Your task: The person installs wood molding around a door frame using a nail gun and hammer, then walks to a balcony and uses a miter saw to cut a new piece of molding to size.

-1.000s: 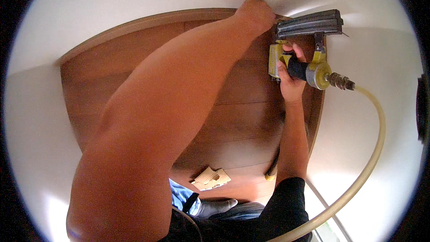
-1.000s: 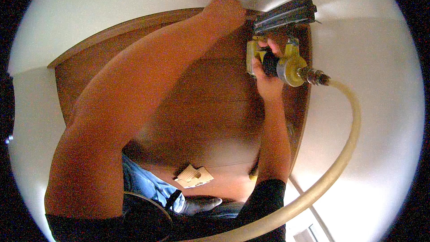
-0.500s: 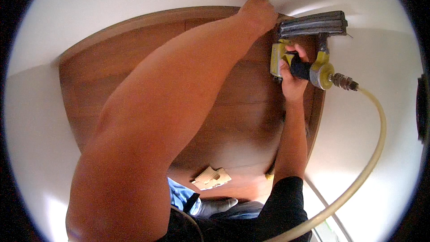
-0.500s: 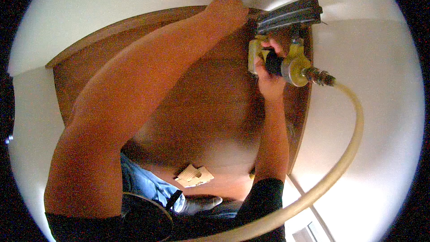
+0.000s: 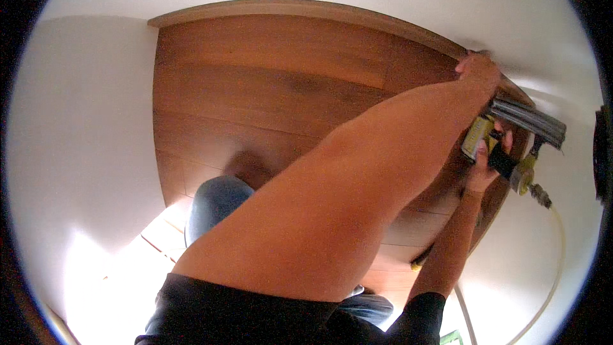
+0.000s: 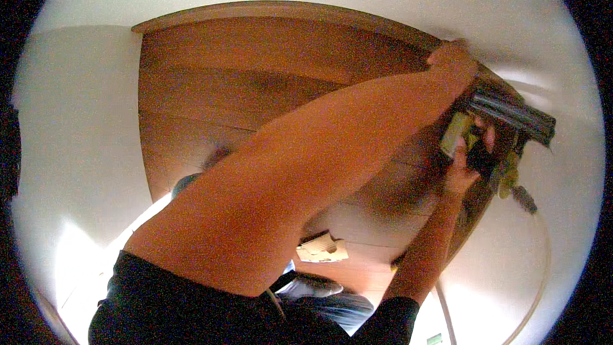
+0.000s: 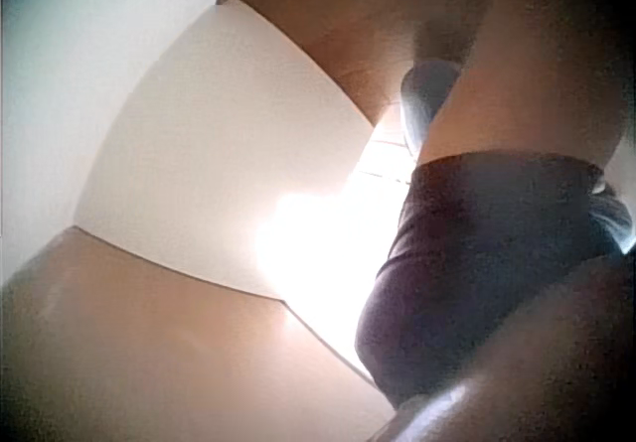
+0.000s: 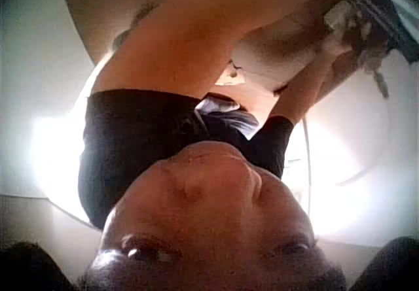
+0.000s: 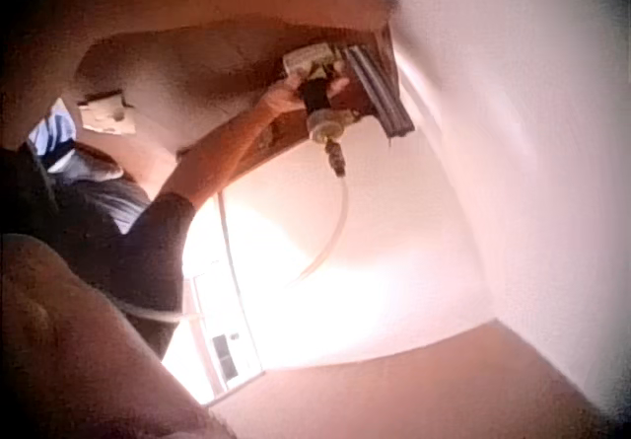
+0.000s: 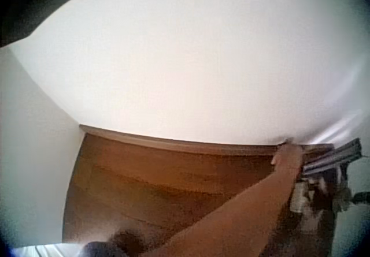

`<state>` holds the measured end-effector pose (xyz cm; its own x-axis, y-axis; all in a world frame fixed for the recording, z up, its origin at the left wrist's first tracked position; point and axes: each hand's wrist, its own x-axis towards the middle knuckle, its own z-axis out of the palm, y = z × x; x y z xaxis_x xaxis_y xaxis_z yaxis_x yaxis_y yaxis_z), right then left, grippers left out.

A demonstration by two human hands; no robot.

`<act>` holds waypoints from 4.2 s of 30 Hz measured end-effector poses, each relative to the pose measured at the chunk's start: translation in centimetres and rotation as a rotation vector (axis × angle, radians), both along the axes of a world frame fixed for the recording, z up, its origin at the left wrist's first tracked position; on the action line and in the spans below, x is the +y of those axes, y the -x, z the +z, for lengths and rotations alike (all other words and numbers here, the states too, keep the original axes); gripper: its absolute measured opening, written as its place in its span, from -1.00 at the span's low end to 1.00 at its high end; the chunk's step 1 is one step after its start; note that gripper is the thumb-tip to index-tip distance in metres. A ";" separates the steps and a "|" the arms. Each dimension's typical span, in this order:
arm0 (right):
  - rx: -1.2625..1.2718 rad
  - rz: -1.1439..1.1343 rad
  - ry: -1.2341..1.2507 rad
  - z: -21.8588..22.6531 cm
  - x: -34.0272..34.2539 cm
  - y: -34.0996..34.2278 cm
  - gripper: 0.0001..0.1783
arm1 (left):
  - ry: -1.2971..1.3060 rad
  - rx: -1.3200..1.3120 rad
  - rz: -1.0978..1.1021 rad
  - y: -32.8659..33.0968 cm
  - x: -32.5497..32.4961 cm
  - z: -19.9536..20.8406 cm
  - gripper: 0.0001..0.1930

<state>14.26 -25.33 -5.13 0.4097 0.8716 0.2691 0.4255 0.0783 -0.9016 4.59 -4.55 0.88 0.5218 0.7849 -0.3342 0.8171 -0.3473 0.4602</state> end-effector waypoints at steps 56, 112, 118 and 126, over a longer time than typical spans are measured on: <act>-0.045 0.252 0.019 0.9 9.8 36.2 -0.38 | 0.294 -0.988 1.291 43.0 3.2 -2.1 -0.58; -0.103 0.162 0.105 2.4 10.7 36.3 -0.31 | -0.853 -0.266 0.152 38.0 3.2 -3.9 -0.59; -0.170 0.228 -0.005 1.8 11.5 35.2 -0.31 | -0.872 -0.235 0.138 38.0 3.6 -4.0 -0.59; -0.118 0.189 0.047 2.6 11.9 35.6 -0.30 | -0.897 -0.313 0.145 38.0 4.3 -3.9 -0.58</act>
<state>-21.33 -13.42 -2.52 0.2062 0.9424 0.2632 0.5104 0.1258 -0.8507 -33.38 -0.22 -3.00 0.3631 0.7444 0.5604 0.7651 -0.5814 0.2766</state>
